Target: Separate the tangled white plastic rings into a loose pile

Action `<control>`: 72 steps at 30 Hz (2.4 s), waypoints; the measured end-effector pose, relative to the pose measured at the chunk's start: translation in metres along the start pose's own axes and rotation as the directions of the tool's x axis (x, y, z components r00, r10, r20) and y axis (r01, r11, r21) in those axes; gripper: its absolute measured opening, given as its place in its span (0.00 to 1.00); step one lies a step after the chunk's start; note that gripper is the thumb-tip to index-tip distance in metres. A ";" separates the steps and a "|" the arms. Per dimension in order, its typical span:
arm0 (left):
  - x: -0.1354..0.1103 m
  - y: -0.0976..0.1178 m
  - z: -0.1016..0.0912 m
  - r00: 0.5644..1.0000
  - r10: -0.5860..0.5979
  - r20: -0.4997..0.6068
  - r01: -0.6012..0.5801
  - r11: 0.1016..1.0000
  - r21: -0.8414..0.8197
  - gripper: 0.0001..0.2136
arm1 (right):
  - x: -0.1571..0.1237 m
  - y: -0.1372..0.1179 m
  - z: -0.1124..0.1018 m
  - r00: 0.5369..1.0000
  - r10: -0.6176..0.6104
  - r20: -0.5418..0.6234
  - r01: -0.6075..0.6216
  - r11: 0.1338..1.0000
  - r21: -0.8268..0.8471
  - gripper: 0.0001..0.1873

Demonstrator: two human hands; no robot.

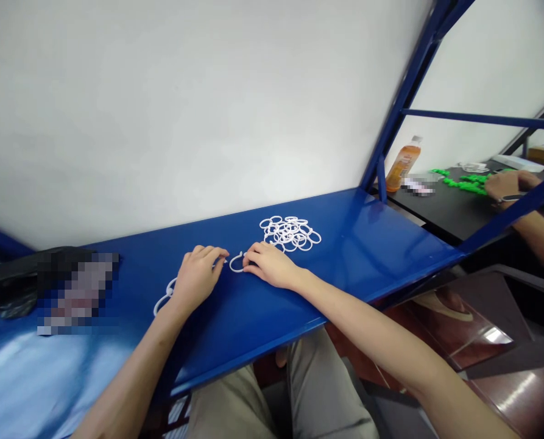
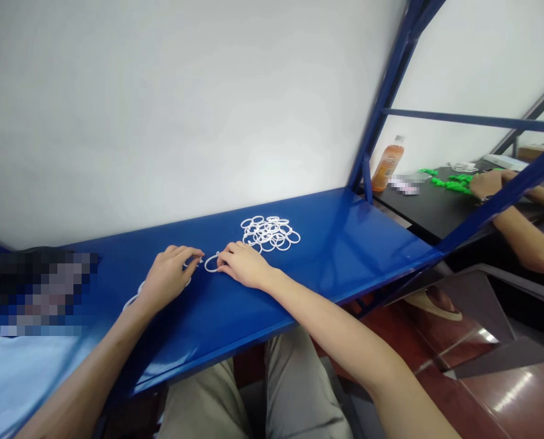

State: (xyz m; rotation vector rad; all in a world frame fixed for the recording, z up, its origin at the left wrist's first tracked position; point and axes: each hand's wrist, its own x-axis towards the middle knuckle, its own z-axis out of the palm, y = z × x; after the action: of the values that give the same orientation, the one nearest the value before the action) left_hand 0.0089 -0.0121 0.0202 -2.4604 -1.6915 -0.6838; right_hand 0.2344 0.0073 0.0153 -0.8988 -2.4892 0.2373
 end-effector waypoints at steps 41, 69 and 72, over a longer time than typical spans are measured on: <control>-0.005 0.037 -0.008 0.986 -0.039 -0.163 -0.038 0.896 -0.441 0.10 | -0.008 -0.018 0.006 0.955 0.084 -0.285 0.013 0.947 0.322 0.06; -0.006 0.010 -0.003 0.991 -0.104 0.090 0.091 0.986 0.141 0.21 | 0.027 0.042 -0.027 0.762 0.515 -0.393 -0.622 0.750 -0.223 0.16; -0.006 0.013 -0.004 0.991 -0.088 0.101 0.075 0.989 0.128 0.22 | 0.020 0.041 -0.030 0.752 0.511 -0.417 -0.618 0.767 -0.176 0.15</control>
State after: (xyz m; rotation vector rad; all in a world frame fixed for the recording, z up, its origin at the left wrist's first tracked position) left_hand 0.0174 -0.0239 0.0239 -2.3932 -1.8218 -0.4476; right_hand 0.2591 0.0517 0.0358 -1.6769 -1.8829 -0.1146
